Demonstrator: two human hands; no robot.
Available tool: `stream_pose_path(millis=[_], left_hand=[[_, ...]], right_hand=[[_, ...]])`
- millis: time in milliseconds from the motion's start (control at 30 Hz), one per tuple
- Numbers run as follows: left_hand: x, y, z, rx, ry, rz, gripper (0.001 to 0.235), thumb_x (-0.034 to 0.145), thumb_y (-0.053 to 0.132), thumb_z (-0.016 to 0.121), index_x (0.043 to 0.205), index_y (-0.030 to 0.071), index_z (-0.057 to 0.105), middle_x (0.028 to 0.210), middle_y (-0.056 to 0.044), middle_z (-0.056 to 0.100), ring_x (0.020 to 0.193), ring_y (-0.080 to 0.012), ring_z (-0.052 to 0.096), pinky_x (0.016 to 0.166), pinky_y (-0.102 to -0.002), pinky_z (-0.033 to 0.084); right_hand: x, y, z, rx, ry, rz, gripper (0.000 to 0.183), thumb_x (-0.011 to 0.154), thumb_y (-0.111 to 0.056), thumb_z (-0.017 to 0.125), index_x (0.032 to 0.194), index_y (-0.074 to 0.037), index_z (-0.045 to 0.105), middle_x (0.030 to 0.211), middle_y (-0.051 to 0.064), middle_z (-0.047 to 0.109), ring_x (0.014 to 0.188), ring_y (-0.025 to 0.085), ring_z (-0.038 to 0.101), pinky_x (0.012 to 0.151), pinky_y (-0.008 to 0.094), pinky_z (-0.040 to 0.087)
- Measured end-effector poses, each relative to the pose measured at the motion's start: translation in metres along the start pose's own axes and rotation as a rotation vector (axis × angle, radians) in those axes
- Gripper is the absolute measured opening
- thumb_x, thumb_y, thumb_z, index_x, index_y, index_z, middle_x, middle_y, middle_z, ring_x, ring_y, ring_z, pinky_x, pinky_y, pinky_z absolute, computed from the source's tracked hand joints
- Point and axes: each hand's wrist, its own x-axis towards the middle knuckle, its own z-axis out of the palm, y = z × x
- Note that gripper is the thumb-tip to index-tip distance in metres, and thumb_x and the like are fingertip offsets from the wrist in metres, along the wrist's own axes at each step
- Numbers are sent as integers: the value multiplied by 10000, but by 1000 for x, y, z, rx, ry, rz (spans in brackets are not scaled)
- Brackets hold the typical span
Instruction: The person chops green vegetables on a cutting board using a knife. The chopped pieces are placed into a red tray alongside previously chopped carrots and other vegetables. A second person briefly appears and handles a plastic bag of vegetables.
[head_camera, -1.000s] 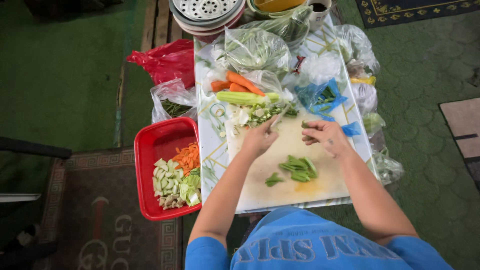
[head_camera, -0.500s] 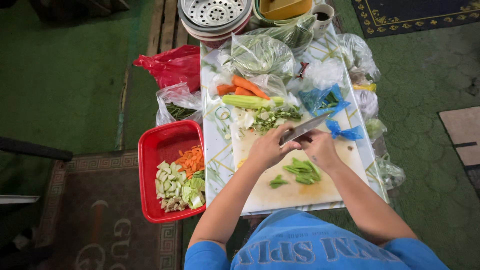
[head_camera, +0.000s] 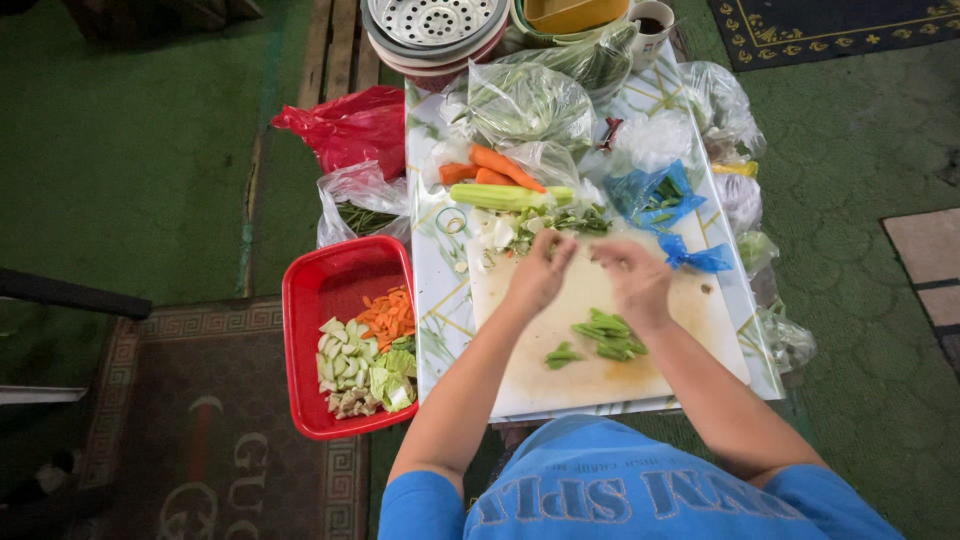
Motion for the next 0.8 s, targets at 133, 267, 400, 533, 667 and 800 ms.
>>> stream_pose_path(millis=[133,267,400,533,667,800], left_hand=[[19,-28,-28,41,51,-127,812,1059,942,414,1521,293,567,1330,-310,793,1392,-493,712,1247,-581,520],[1,5,-36,40,1,-72,830,1107,846,339,1707,281,438,1407,-392,738,1445,-575,649,1288,-650,474],[-20,33,-12,-15,-90,79,769,1101,872,378,1709,405,449,1306,-344,788,1389,-585,693,1240,-660,520],[-21,41,-10,70,-109,80,676,1073,883,381,1573,440,481,1235,-256,829,1328,-538,728,1210,-616,537],[-10,32,-10,51,-84,81,610,1099,851,383,1481,396,519,1159,-266,832,1288,-527,743,1189,-617,547],[-3,27,-4,23,-77,77,621,1098,858,360,1453,383,542,1114,-257,826,1260,-523,752,1161,-621,561]], right_hand=[[24,51,5,635,258,238,141,1072,55,819,1153,-39,752,1117,167,857,990,262,873,862,395,779],[23,59,4,742,250,333,243,1024,126,819,1134,-26,665,1111,210,841,1008,322,880,894,440,788],[21,46,14,721,275,326,318,949,181,845,1133,-2,661,1051,226,809,924,329,873,832,463,786],[24,52,18,622,262,294,294,923,167,875,1087,-30,731,1047,201,832,933,274,872,805,389,776],[29,52,13,334,128,207,218,927,68,926,1090,-40,832,1004,203,844,908,251,859,752,391,736],[31,79,13,-422,61,-306,81,992,-252,983,984,-240,903,878,-53,779,791,156,787,707,288,645]])
